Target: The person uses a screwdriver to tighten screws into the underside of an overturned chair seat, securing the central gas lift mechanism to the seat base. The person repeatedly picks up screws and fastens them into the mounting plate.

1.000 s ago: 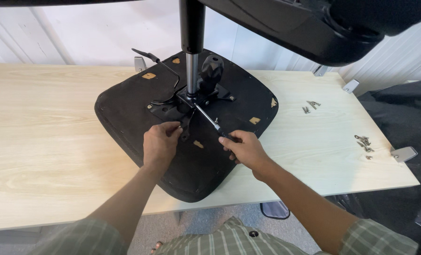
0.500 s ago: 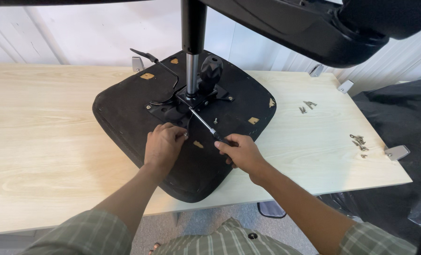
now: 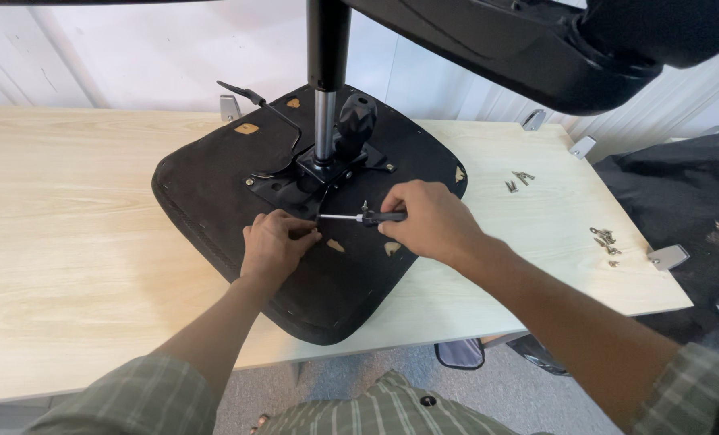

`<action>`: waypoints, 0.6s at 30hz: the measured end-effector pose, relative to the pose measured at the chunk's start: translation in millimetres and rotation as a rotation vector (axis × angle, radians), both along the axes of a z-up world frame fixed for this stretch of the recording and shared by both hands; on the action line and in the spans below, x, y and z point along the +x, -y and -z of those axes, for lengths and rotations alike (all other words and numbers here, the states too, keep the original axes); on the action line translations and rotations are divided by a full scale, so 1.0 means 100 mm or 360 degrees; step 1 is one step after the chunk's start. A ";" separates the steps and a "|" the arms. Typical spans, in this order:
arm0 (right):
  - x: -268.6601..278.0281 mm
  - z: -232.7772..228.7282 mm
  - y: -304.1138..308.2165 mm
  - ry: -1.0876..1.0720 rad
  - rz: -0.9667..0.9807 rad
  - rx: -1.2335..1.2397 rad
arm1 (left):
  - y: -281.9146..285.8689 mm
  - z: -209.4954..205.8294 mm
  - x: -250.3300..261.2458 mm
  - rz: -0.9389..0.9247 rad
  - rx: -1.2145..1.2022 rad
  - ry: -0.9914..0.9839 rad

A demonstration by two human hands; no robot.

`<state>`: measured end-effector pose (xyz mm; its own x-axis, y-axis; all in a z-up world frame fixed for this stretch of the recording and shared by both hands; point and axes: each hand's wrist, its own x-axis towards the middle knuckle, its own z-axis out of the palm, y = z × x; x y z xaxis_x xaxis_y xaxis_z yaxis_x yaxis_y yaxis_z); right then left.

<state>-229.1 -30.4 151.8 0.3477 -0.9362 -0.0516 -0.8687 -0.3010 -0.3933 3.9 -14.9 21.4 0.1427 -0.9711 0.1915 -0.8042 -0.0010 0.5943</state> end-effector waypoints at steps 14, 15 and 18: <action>0.51 -0.40 -0.04 -0.0600 -0.0419 -0.0183 | -0.04 0.13 0.12 0.0064 -0.0075 -0.0130; 0.53 -0.41 -0.04 -0.0615 -0.0428 -0.0190 | -0.04 0.13 0.12 0.0070 -0.0087 -0.0147; 0.60 -0.46 -0.03 -0.0663 -0.0447 -0.0204 | -0.06 0.12 0.11 0.0066 -0.0129 -0.0144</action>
<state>-169.0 -27.5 197.3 0.5609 -0.8176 -0.1299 -0.8226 -0.5681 0.0240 15.3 -8.5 9.5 0.1231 -0.9583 0.2577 -0.7455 0.0821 0.6614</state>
